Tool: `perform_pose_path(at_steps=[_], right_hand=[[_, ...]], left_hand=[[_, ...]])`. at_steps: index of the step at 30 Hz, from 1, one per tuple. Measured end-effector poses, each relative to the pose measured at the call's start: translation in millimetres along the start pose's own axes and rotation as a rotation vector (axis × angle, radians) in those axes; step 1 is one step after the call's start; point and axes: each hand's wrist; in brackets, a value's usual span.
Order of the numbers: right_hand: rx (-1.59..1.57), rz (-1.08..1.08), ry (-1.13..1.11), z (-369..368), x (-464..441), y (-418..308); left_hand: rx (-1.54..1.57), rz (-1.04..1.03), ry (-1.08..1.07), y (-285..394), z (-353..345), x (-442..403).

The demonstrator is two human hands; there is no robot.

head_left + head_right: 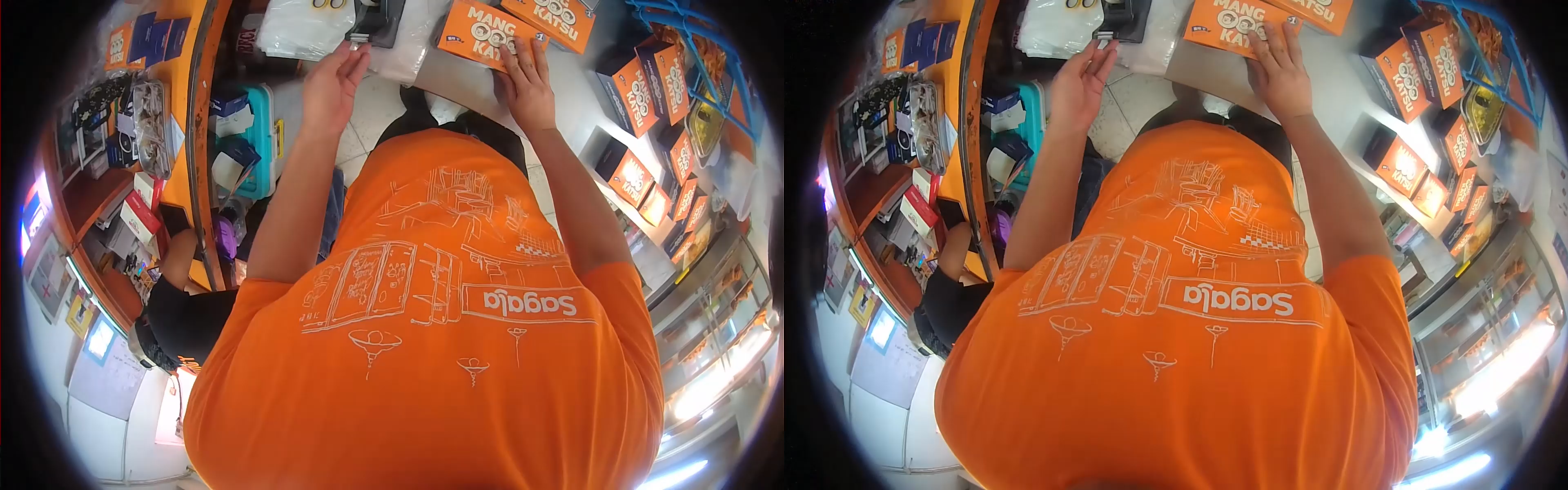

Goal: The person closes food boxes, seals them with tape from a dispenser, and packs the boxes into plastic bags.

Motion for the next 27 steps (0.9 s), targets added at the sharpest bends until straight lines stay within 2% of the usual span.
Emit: perform_pose_path(at_steps=[2,4,5,7,8,10,12,14,16,17,19,20,22,26,27], right_hand=[[-0.004,0.004,0.006,-2,1,0],[-0.009,0.017,0.021,-3,0,1],[-0.021,0.016,0.018,-3,1,1],[-0.031,0.020,0.021,-2,-2,3],[-0.064,0.021,0.018,-2,-2,4],[-0.107,0.031,0.013,2,1,0],[0.046,0.000,-0.053,6,0,-1],[0.042,0.010,-0.087,10,-4,-1],[-0.007,0.075,-0.151,11,-8,4],[-0.015,0.065,-0.151,9,-9,7],[-0.050,0.169,-0.159,4,-13,10],[-0.058,0.162,-0.149,4,-13,10],[-0.128,0.167,-0.156,5,-13,8],[-0.301,0.134,-0.132,8,-15,1],[-0.020,0.180,-0.252,18,-19,-4]], left_hand=[[0.028,-0.039,-0.009,-17,4,7],[-0.237,-0.048,0.109,-32,3,2],[-0.234,-0.053,0.110,-32,6,-5],[-1.279,-0.554,0.047,-27,9,-18],[-1.277,-0.553,0.052,-29,12,-19],[-1.591,-0.736,0.006,-23,8,-11],[-1.551,-0.783,-0.008,-16,-2,6],[-1.521,-0.791,-0.058,-21,-15,31],[-0.840,-0.180,-0.112,-28,-38,53],[-0.851,-0.176,-0.115,-31,-52,62],[-0.527,0.018,-0.187,-39,-82,72],[-0.540,0.013,-0.191,-48,-92,71],[-0.228,0.210,-0.136,-68,-110,61],[-0.274,0.299,-0.018,-101,-123,50],[-0.287,0.299,-0.011,-106,-122,46]])
Point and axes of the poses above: each hand's wrist, its own x-axis away from the middle knuckle, its own z-axis out of the back of the hand, y = z × x, and after that the axes turned 6 degrees about -z, right-handed
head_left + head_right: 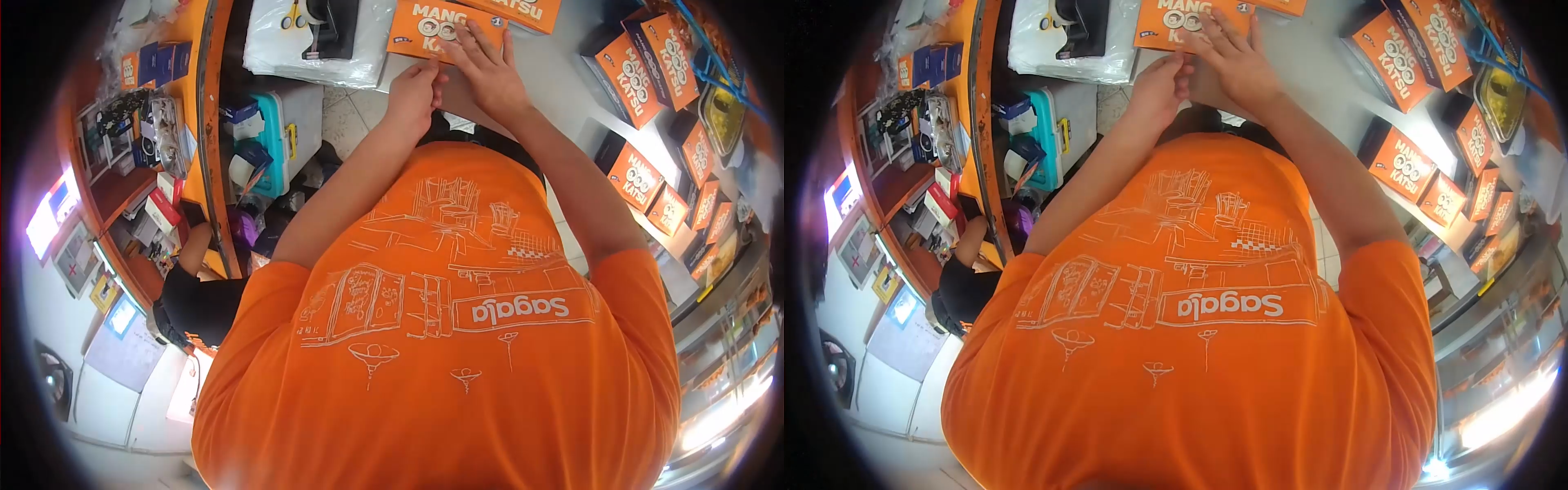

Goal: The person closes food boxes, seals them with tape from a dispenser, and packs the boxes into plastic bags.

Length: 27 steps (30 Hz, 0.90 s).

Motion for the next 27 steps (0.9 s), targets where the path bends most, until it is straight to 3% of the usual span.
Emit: perform_pose_path(at_steps=[1,4,14,17,19,22,24,27], right_hand=[[0.270,0.009,-0.145,5,0,-3],[0.067,0.012,-0.059,-2,2,-3],[0.054,0.015,-0.101,5,1,-5],[0.174,0.025,-0.146,1,-1,-5],[-0.224,0.003,0.087,-22,0,5],[-0.223,-0.001,0.052,-29,1,12],[-0.086,0.040,0.075,-24,3,12],[0.178,0.088,0.034,-4,5,6]], left_hand=[[-0.025,-0.047,0.037,-4,2,-5],[-0.097,-0.142,0.048,-13,10,-13],[-0.443,-0.398,0.000,-20,24,-22],[-0.617,-0.286,0.090,-18,25,-23],[-0.692,-0.307,0.089,-14,20,-26],[-0.849,-0.405,0.039,-17,24,-30],[-0.924,-0.497,-0.013,-16,30,-36],[-0.827,-0.344,-0.140,-14,42,-44]])
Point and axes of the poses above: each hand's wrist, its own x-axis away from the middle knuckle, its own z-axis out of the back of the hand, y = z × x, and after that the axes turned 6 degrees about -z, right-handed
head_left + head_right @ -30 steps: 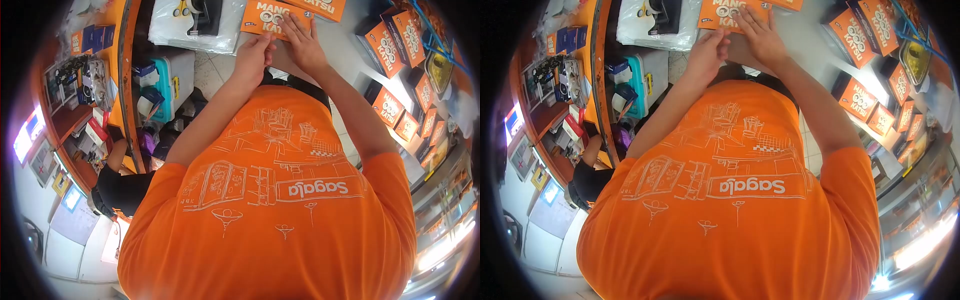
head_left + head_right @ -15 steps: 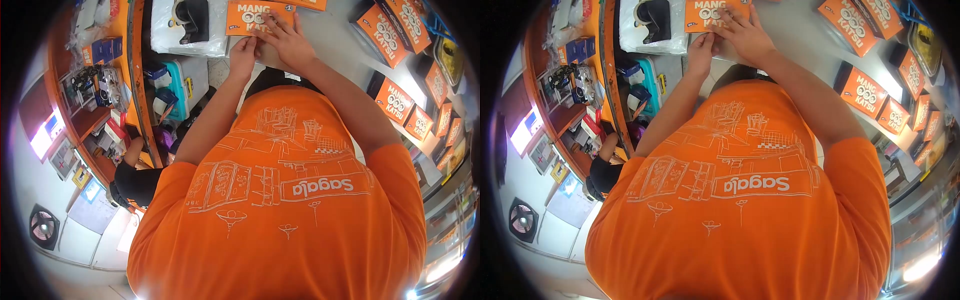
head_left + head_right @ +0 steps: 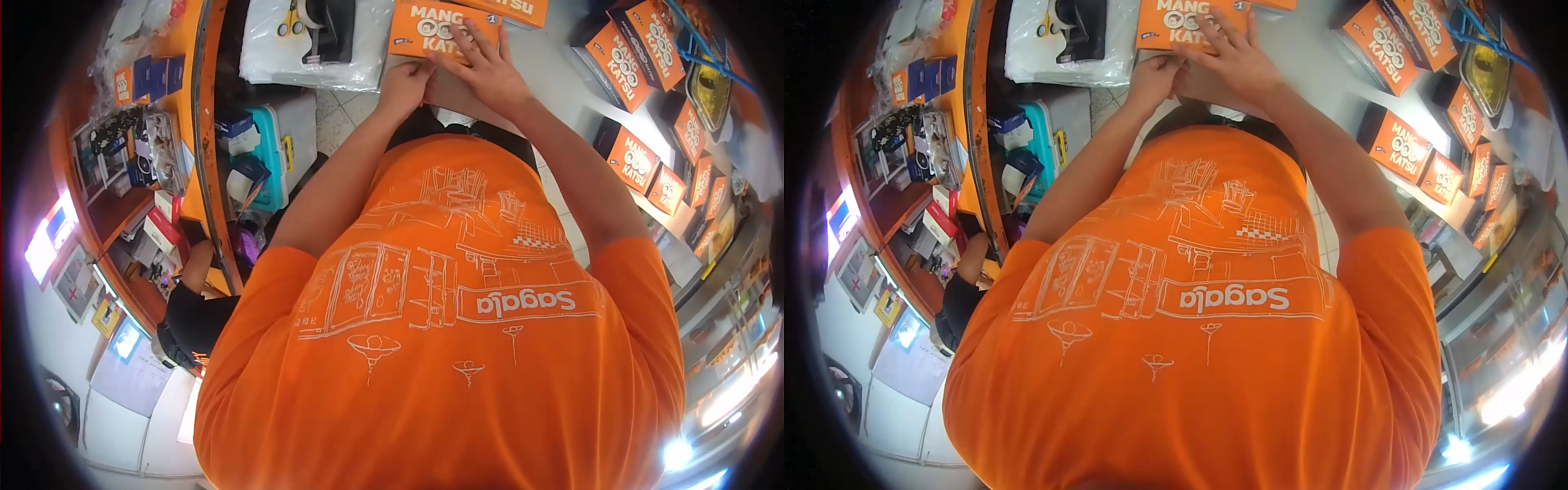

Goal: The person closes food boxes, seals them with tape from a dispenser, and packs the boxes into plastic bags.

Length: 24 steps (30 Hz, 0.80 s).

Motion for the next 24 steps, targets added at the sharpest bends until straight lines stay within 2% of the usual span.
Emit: perform_pose_path(at_steps=[2,4,6,8,9,11,13,15,19,20,21,22,24], right_hand=[[0.138,0.024,-0.067,3,0,-1],[0.003,-0.015,0.030,-9,1,2],[-0.001,-0.027,0.013,-11,2,3],[-0.011,-0.049,-0.006,-11,3,3],[-0.119,-0.085,-0.005,-11,3,4],[-0.221,-0.122,0.002,-12,3,5],[-0.045,-0.083,-0.028,-9,3,4],[0.046,-0.059,-0.050,3,2,-1],[0.226,-0.058,-0.130,8,1,-5],[0.232,-0.052,-0.129,5,1,-3],[0.080,-0.096,-0.072,0,2,-1],[-0.072,-0.140,-0.016,-1,2,-1],[-0.099,-0.152,-0.008,-2,2,0]], left_hand=[[0.256,0.133,-0.168,-5,6,-5],[0.244,0.096,-0.236,-5,12,-4],[0.228,0.056,-0.302,-4,20,-2],[0.178,0.118,-0.329,-4,32,7],[0.182,0.111,-0.332,0,42,14],[0.188,0.072,-0.115,8,69,29],[0.126,-0.042,0.244,-11,94,37],[0.297,-0.138,0.545,-21,116,38],[0.334,-0.201,0.643,-16,150,16],[0.253,-0.147,0.500,-13,155,7],[0.172,-0.093,0.357,-12,157,-2],[0.137,-0.097,0.287,-10,155,-10],[0.107,-0.034,0.278,-1,145,-22]])
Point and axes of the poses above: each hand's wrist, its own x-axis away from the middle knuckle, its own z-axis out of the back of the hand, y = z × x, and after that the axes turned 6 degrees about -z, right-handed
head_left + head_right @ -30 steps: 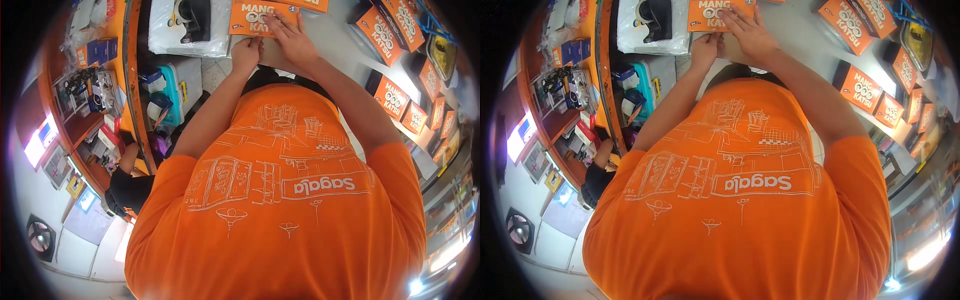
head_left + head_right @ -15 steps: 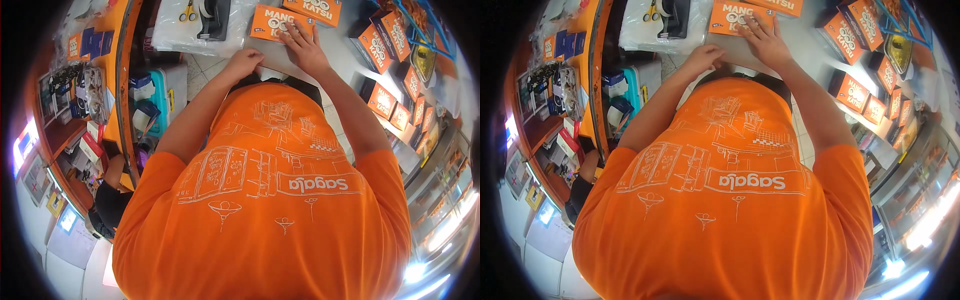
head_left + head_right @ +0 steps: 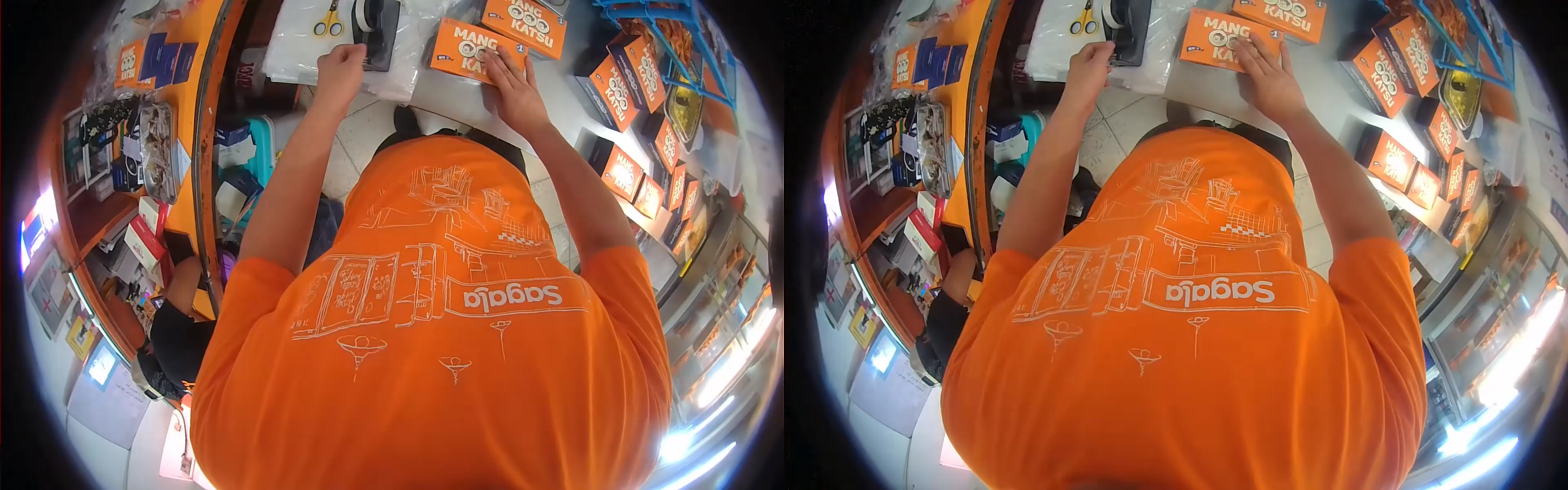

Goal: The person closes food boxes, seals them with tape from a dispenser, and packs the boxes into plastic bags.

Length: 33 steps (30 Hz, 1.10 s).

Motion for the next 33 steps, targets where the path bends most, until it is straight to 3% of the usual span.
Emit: perform_pose_path(at_steps=[2,4,11,15,17,21,24,26,27,29,33], right_hand=[[-0.030,-0.018,0.009,1,-2,0],[-0.025,-0.007,0.031,1,-2,1],[0.005,-0.029,0.050,-5,-1,-3],[0.016,-0.039,0.035,-4,0,-3],[0.016,-0.048,0.026,-5,0,-4],[0.011,-0.062,0.037,-8,2,-7],[-0.003,-0.062,0.054,-7,1,-6],[0.009,-0.053,0.051,-8,1,-5],[0.035,-0.042,0.045,-10,1,-2],[0.063,-0.025,0.037,-10,2,0],[0.011,-0.015,0.039,-7,0,-4]], left_hand=[[-0.042,0.056,-0.011,9,-3,-3],[0.240,0.341,-0.003,24,-1,-3],[0.395,0.535,-0.134,27,18,-20],[0.599,0.456,-0.071,17,23,-6],[0.948,0.323,0.005,23,25,25],[0.953,0.200,0.042,-6,9,57],[0.710,0.222,0.136,-19,-7,61],[0.007,-0.003,0.216,-43,-10,43],[0.012,-0.004,0.218,-36,-8,41],[-0.861,-0.528,0.256,-13,2,41],[-0.923,-0.443,0.189,-15,7,43]])
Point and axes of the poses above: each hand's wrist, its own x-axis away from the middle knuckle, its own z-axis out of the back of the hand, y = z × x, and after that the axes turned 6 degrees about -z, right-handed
